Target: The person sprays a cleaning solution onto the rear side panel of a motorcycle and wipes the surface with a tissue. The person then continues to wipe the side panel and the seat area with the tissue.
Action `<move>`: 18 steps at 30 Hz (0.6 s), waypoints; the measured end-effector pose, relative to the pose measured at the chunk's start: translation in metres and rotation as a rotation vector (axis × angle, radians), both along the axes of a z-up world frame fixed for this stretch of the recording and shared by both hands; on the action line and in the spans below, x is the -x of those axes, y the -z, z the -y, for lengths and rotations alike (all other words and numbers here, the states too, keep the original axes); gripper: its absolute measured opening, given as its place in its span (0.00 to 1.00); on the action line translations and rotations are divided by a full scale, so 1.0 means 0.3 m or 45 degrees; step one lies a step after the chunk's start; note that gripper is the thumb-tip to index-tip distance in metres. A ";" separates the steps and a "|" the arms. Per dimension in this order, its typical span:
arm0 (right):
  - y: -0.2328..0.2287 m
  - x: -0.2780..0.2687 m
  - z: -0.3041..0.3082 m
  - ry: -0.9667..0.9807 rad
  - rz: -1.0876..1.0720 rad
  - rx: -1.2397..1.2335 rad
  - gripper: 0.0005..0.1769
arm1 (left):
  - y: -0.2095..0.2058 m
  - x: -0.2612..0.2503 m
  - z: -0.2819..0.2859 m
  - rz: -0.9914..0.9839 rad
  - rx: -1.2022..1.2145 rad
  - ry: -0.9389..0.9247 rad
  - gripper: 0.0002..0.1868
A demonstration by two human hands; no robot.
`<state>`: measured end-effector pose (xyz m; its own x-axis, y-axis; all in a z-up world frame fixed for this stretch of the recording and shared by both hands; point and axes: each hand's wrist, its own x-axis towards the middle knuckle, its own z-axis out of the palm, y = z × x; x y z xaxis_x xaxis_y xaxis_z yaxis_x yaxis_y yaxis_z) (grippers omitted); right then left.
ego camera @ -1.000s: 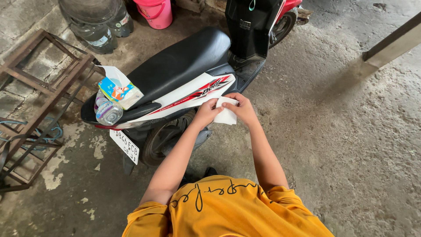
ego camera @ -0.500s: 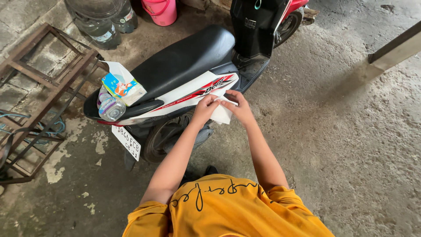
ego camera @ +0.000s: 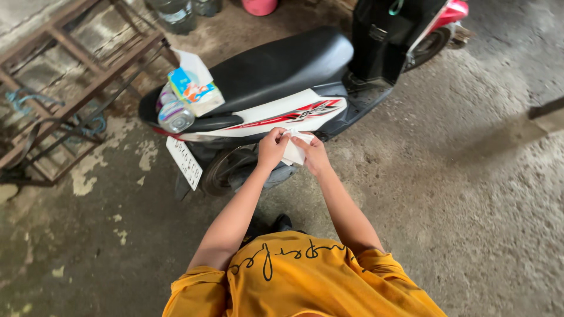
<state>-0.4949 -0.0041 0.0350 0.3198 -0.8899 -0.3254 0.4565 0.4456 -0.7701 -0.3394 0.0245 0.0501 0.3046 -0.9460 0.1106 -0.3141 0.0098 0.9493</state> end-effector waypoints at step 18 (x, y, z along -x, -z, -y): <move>0.315 -0.218 0.067 0.204 -0.200 -0.084 0.18 | -0.031 -0.396 -0.166 0.536 0.503 -0.559 0.07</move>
<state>-0.4294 -0.0241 -0.0595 0.1171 -0.9002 -0.4194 0.4022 0.4291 -0.8088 -0.2208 0.0742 0.0593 0.5032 -0.6117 0.6104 -0.7061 0.1161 0.6985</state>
